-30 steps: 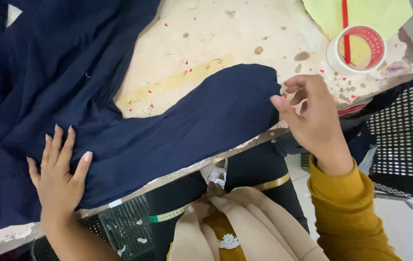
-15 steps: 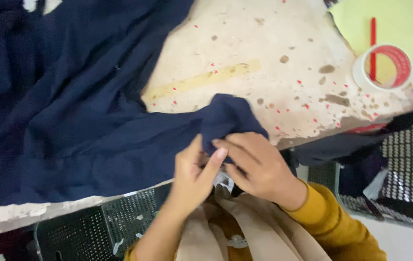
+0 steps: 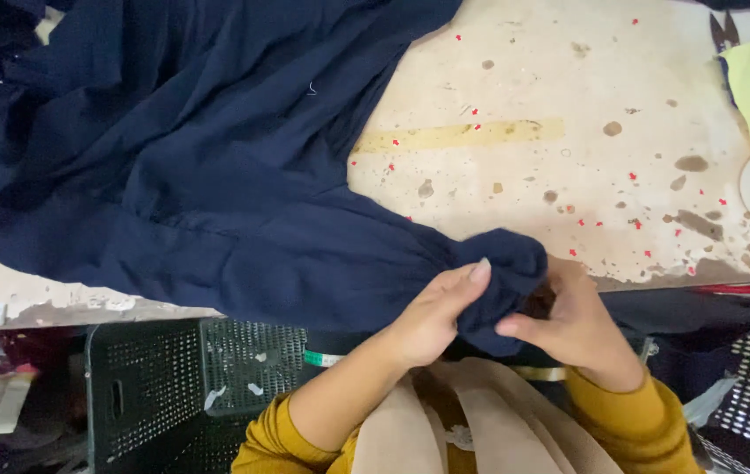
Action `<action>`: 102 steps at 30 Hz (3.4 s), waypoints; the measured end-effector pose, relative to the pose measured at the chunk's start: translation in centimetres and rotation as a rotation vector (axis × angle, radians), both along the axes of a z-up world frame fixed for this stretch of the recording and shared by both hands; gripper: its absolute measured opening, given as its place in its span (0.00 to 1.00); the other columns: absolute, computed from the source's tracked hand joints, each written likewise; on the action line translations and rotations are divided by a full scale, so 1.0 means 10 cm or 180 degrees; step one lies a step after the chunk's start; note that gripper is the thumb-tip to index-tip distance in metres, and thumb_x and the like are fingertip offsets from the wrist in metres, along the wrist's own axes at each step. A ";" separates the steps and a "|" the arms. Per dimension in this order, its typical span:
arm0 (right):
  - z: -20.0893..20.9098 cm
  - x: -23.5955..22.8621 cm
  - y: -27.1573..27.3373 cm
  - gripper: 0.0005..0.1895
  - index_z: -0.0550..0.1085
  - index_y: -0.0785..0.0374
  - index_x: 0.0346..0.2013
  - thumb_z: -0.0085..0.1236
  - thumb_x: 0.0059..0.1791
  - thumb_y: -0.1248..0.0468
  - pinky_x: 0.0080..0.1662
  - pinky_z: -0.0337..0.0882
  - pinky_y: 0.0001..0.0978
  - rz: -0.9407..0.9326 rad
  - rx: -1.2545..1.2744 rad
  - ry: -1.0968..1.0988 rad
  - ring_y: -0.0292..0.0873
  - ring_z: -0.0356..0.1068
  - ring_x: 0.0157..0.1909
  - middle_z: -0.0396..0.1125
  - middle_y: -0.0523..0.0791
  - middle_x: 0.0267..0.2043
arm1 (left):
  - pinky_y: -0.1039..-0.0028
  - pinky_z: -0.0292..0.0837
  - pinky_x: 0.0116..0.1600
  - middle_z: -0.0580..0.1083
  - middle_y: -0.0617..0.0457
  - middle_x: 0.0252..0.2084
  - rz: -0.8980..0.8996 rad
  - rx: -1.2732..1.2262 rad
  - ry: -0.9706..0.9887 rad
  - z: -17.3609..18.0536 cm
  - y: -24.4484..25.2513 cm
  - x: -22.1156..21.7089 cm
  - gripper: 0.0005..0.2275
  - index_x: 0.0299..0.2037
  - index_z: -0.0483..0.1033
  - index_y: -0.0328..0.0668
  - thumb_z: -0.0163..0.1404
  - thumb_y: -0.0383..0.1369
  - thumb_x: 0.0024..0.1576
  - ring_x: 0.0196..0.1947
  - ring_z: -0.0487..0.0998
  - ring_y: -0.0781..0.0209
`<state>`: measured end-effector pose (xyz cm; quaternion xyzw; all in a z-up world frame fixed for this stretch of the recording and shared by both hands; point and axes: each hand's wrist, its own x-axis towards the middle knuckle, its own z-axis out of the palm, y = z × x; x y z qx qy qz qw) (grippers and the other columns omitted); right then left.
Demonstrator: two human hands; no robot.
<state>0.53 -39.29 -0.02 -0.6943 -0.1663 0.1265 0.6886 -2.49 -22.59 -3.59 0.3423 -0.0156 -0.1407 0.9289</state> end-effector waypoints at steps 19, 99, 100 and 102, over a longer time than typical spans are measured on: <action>-0.01 0.00 -0.63 0.13 0.72 0.66 0.45 0.62 0.47 0.67 0.51 0.68 0.30 -0.1514 -0.0485 -0.0371 0.39 0.66 0.48 0.65 0.43 0.41 | 0.52 0.59 0.66 0.69 0.42 0.60 0.1187 0.5157 -0.2357 0.82 1.00 0.26 0.15 0.59 0.70 0.37 0.42 0.35 0.67 0.63 0.68 0.40; 0.28 0.54 -1.09 0.05 0.78 0.62 0.45 0.63 0.55 0.71 0.44 0.80 0.23 -0.2042 -0.1523 0.0327 0.38 0.77 0.34 0.76 0.47 0.39 | 0.27 0.24 0.69 0.32 0.46 0.81 -0.0139 0.6767 0.0479 0.55 2.66 0.55 0.42 0.78 0.39 0.56 0.42 0.53 0.53 0.77 0.24 0.41; 0.12 0.53 -1.16 0.05 0.78 0.64 0.46 0.62 0.56 0.71 0.44 0.80 0.24 -0.1956 -0.1223 0.0022 0.38 0.76 0.35 0.75 0.47 0.40 | 0.27 0.23 0.69 0.32 0.47 0.81 -0.0070 0.6783 0.0496 0.56 2.62 0.55 0.41 0.78 0.38 0.56 0.41 0.53 0.54 0.77 0.24 0.41; -0.07 0.52 -1.24 0.05 0.77 0.65 0.47 0.61 0.57 0.72 0.45 0.81 0.24 -0.1873 -0.0924 -0.0284 0.39 0.76 0.36 0.74 0.47 0.41 | 0.28 0.23 0.70 0.32 0.47 0.81 0.0000 0.6796 0.0503 0.56 2.56 0.54 0.41 0.79 0.37 0.55 0.40 0.54 0.55 0.77 0.25 0.41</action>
